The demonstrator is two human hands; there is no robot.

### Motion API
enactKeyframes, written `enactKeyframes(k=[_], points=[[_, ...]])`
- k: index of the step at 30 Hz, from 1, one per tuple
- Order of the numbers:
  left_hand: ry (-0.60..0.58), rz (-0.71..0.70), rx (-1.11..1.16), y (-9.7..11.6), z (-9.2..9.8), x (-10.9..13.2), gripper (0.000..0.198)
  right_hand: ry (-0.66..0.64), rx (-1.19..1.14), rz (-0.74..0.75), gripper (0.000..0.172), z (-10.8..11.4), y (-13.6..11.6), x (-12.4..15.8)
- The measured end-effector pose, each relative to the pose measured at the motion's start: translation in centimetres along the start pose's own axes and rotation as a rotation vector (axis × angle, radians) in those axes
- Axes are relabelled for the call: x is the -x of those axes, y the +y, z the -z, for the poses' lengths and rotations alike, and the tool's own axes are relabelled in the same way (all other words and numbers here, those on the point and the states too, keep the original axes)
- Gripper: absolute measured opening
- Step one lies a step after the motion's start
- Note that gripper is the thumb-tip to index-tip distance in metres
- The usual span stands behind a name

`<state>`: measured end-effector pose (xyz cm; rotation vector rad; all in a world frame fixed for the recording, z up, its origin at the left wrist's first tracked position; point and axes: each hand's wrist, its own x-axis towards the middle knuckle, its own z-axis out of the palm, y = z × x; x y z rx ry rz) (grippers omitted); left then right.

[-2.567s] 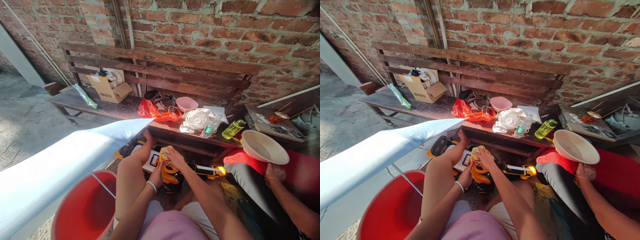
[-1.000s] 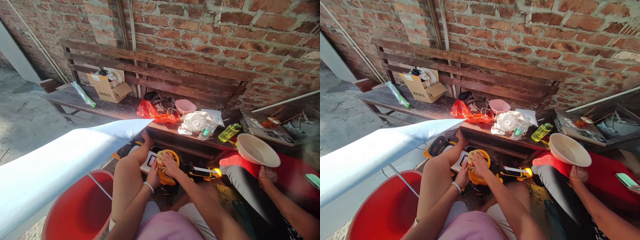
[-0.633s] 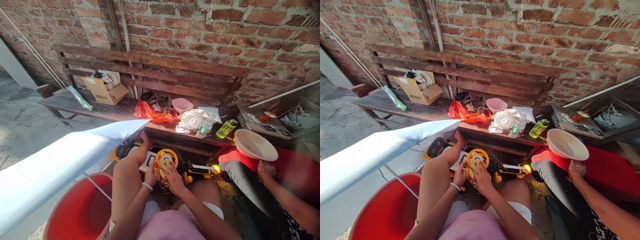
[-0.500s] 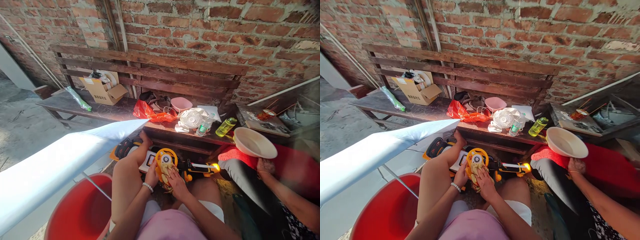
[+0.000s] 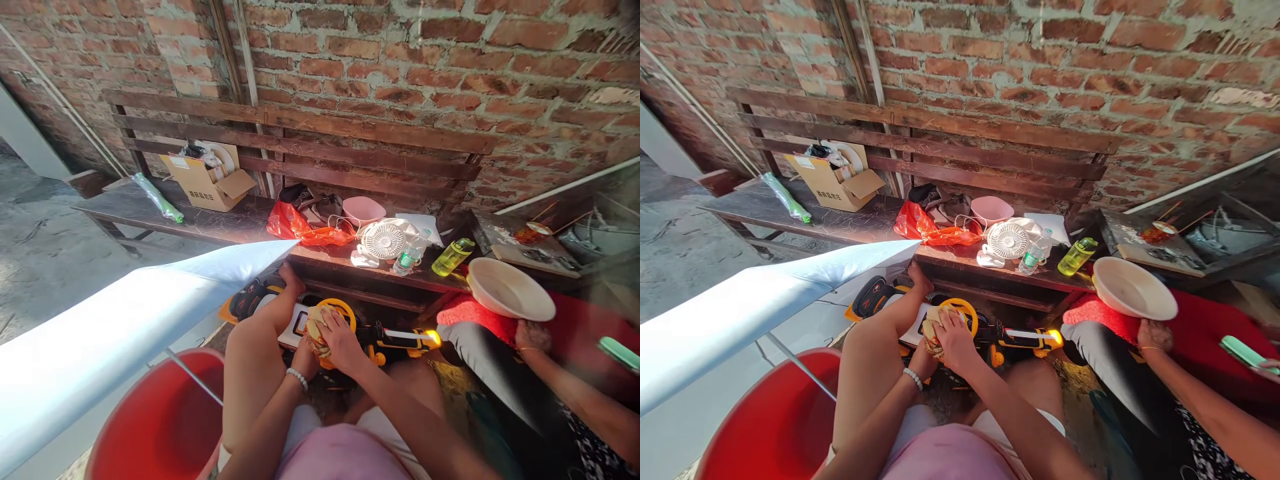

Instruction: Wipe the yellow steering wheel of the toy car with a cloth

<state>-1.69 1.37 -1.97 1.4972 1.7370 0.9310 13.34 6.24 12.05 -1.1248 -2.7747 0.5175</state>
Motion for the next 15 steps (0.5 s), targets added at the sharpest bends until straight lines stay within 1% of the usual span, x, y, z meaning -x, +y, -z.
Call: enactKeyframes(k=[2,3,5,7,9,11,15], points=[[0.002,0.004,0.008,0.1,0.1,0.0,0.066,-0.034,0.047,0.065,0.056,0.0,-0.1,-3.1],[0.000,0.004,0.018,0.1,0.3,0.0,0.062,-0.080,0.064,0.096,0.053,-0.2,0.1,-4.4],[-0.002,0.007,0.040,0.0,0.6,0.1,0.056,-0.194,0.071,0.152,0.052,-0.9,1.2,-6.6],[-0.008,0.030,0.047,-0.1,0.8,0.1,0.055,-0.261,0.056,0.174,0.055,-1.5,2.7,-7.8],[-0.011,0.070,0.048,-0.3,0.8,0.2,0.060,-0.255,0.052,0.131,0.057,-1.7,4.3,-8.0],[0.001,0.104,0.071,-0.3,0.6,0.2,0.068,-0.224,0.068,0.025,0.057,-1.5,5.6,-7.5],[0.028,0.136,0.141,-0.2,0.3,0.1,0.083,-0.147,0.067,-0.198,0.061,-1.2,6.9,-4.8]])
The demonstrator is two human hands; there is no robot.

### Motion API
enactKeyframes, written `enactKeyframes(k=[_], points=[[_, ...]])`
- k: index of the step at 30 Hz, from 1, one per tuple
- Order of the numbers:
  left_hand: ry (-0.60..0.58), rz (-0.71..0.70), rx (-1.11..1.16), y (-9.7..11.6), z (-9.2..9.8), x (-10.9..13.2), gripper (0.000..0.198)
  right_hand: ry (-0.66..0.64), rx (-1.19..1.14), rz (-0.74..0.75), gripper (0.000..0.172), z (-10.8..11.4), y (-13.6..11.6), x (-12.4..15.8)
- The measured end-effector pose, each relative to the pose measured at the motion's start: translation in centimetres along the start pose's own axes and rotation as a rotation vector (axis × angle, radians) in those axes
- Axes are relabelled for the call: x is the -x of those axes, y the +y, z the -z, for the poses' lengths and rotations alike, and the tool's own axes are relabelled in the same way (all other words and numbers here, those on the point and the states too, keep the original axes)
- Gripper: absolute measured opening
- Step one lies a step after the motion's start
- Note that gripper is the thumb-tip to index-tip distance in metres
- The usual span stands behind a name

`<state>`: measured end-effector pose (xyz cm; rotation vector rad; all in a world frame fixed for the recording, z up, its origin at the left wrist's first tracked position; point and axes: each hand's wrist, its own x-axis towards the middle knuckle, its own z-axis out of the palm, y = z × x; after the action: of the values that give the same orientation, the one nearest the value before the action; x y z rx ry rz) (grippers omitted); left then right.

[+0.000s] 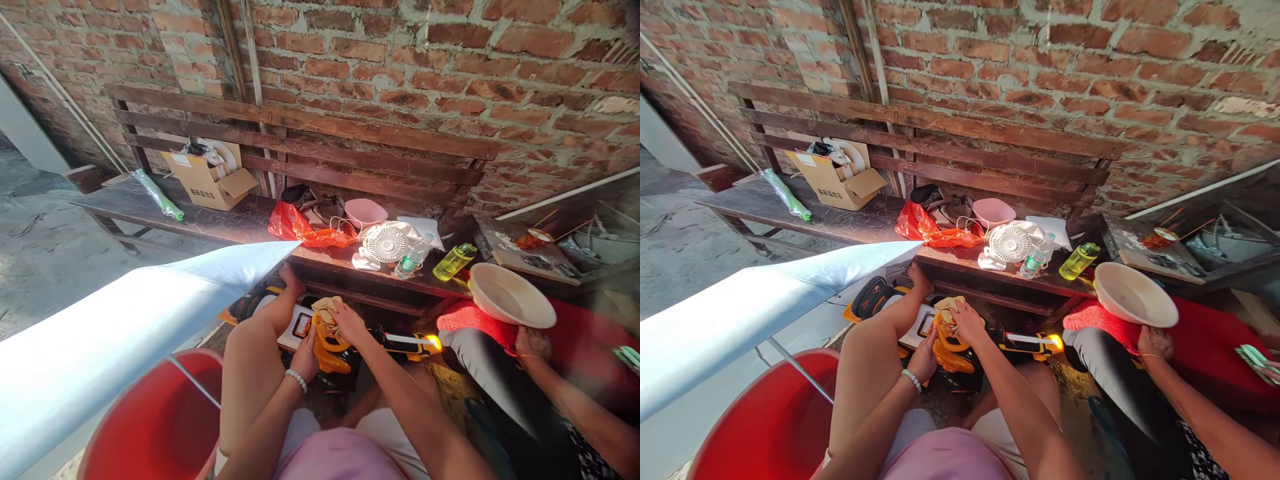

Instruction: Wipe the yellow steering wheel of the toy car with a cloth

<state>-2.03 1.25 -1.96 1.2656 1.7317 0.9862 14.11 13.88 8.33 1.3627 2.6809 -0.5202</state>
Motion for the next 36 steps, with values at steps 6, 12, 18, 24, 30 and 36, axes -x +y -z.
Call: enactKeyframes(k=[6,12,18,24,30,36], points=[[-0.016,0.033,-0.015,0.3,0.2,0.0,0.085,0.094,-0.120,-0.265,0.061,-4.4,-1.3,4.6],[0.001,0.014,-0.001,0.9,0.6,0.2,0.083,0.077,-0.139,-0.246,0.060,-7.4,-4.3,6.9],[-0.013,0.037,-0.008,0.8,0.6,0.2,0.078,0.010,-0.056,-0.220,0.056,-7.7,-7.1,8.5],[-0.014,0.051,0.039,0.7,0.8,0.3,0.075,-0.033,-0.126,-0.069,0.073,-6.3,-5.4,10.6],[0.008,0.130,0.240,1.7,-0.5,0.3,0.074,0.186,-0.204,-0.226,0.090,-3.3,0.5,8.6],[-0.053,0.426,0.497,2.7,0.0,-0.4,0.068,0.083,-0.215,-0.396,0.066,-2.3,1.9,2.2]])
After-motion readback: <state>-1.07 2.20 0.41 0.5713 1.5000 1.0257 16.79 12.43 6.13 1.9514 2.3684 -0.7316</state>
